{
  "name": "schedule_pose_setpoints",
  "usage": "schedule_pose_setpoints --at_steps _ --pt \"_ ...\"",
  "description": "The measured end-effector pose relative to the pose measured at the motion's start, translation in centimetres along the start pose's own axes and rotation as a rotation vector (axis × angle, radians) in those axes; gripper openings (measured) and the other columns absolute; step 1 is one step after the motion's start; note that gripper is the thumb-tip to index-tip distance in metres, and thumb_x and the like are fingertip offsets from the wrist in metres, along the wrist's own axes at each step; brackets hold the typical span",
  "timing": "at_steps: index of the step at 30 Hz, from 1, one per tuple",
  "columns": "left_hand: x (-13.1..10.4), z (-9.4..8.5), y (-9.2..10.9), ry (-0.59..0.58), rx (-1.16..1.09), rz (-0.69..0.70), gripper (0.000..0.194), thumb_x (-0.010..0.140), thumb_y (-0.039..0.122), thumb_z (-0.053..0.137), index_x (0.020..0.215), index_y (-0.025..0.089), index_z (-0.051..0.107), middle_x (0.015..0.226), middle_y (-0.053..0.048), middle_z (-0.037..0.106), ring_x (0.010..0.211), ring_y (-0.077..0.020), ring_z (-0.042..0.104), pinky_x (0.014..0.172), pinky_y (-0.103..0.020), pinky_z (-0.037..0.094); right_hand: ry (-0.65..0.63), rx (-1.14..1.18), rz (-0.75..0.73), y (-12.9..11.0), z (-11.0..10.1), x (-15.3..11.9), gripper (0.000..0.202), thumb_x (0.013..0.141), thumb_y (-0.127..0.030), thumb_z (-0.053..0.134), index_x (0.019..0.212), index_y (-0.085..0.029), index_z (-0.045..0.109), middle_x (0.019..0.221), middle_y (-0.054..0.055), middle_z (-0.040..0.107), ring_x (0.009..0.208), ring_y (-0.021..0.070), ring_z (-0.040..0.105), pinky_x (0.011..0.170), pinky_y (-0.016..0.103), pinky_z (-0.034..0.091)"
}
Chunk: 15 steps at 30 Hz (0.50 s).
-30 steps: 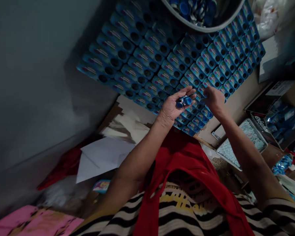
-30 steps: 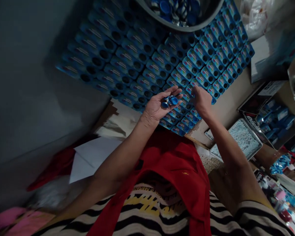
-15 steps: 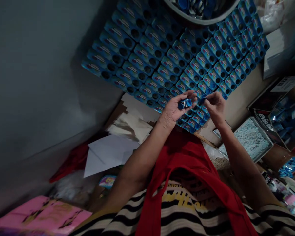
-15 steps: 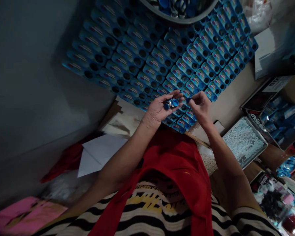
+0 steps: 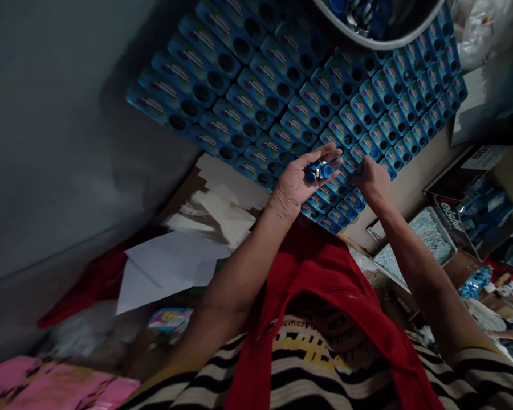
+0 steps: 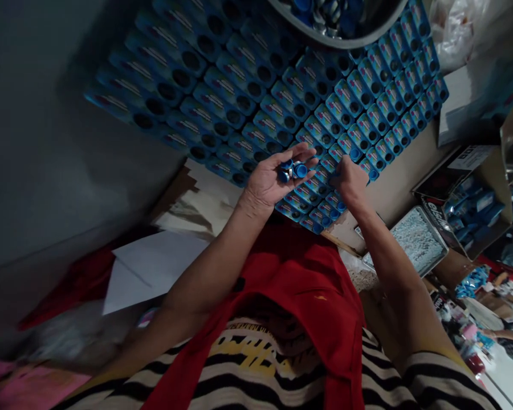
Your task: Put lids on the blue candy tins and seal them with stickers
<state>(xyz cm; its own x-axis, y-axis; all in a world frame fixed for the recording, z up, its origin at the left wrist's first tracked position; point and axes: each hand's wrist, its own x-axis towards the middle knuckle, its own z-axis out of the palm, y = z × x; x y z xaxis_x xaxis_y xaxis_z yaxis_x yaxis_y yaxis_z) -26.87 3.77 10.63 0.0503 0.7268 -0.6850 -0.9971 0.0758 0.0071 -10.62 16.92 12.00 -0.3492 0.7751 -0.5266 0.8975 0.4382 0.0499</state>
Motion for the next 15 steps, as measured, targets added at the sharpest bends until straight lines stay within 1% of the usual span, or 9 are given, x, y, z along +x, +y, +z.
schedule_pose_setpoints --at_steps 1,3,6,8,9,11,13,15 --pt "0.0 -0.2 0.0 -0.006 0.001 0.001 0.039 0.098 0.022 0.061 0.135 0.018 0.073 0.127 -0.010 0.081 0.126 -0.0259 0.074 0.112 -0.043 0.059 -0.002 -0.006 -0.001 0.0 -0.3 0.2 0.030 0.078 -0.021 0.081 0.106 -0.026 0.069 0.098 0.004 0.075 0.091 0.0267 0.067 0.074 0.033 0.041" --pt "-0.1 -0.4 -0.2 -0.001 0.008 0.001 0.036 0.098 0.023 0.061 0.131 0.018 0.074 0.127 -0.010 0.081 0.126 -0.0254 0.075 0.111 -0.041 0.059 0.012 -0.011 -0.043 -0.2 -0.9 -0.1 0.030 0.078 -0.019 0.081 0.105 -0.026 0.068 0.100 0.004 0.075 0.092 0.0263 0.067 0.075 0.033 0.040" --pt "-0.4 -0.6 -0.5 0.026 0.018 -0.009 0.033 0.098 0.021 0.061 0.127 0.016 0.076 0.126 -0.011 0.081 0.124 -0.0246 0.076 0.110 -0.039 0.060 0.101 0.062 -0.149 -1.4 -1.8 -1.7 0.012 0.086 -0.020 0.075 0.096 -0.024 0.070 0.100 0.005 0.075 0.092 0.0245 0.067 0.076 0.033 0.042" --pt "-0.5 -0.7 -0.8 0.034 0.030 -0.009 0.033 0.098 0.021 0.060 0.126 0.015 0.076 0.125 -0.011 0.082 0.121 -0.0240 0.077 0.108 -0.038 0.061 0.177 0.174 -0.239 -2.6 -2.1 -3.1 0.005 0.093 -0.026 0.070 0.098 -0.025 0.072 0.100 0.005 0.075 0.091 0.0223 0.066 0.076 0.032 0.045" --pt "-0.4 -0.6 -0.9 0.038 0.038 -0.011 0.034 0.098 0.020 0.059 0.126 0.015 0.076 0.124 -0.011 0.082 0.119 -0.0235 0.077 0.106 -0.037 0.061 0.193 0.232 -0.281 -3.2 -2.0 -3.7 0.007 0.095 -0.028 0.069 0.100 -0.025 0.073 0.099 0.004 0.074 0.090 0.0212 0.067 0.077 0.031 0.046" --pt "-0.4 -0.4 -1.3 0.059 0.056 -0.019 0.036 0.097 0.018 0.058 0.129 0.015 0.076 0.122 -0.010 0.083 0.116 -0.0222 0.078 0.103 -0.035 0.062 0.178 0.324 -0.338 -4.2 -1.5 -4.6 0.008 0.095 -0.028 0.069 0.100 -0.026 0.075 0.099 0.003 0.074 0.089 0.0200 0.067 0.077 0.030 0.049" --pt "-0.4 -0.1 -1.7 0.092 0.069 -0.033 0.040 0.096 0.015 0.056 0.131 0.016 0.075 0.118 -0.008 0.083 0.114 -0.0215 0.078 0.100 -0.033 0.063 0.163 0.385 -0.336 -4.6 -0.6 -5.0 0.006 0.093 -0.026 0.070 0.094 -0.026 0.076 0.097 0.003 0.074 0.088 0.0200 0.068 0.079 0.031 0.051" --pt "-0.4 0.1 -2.1 0.120 0.078 -0.041 0.041 0.095 0.014 0.056 0.131 0.016 0.075 0.115 -0.008 0.084 0.113 -0.0215 0.079 0.098 -0.033 0.064 0.179 0.439 -0.311 -4.5 0.3 -5.1 0.008 0.092 -0.025 0.068 0.090 -0.025 0.075 0.094 0.003 0.074 0.086 0.0198 0.068 0.081 0.031 0.053"
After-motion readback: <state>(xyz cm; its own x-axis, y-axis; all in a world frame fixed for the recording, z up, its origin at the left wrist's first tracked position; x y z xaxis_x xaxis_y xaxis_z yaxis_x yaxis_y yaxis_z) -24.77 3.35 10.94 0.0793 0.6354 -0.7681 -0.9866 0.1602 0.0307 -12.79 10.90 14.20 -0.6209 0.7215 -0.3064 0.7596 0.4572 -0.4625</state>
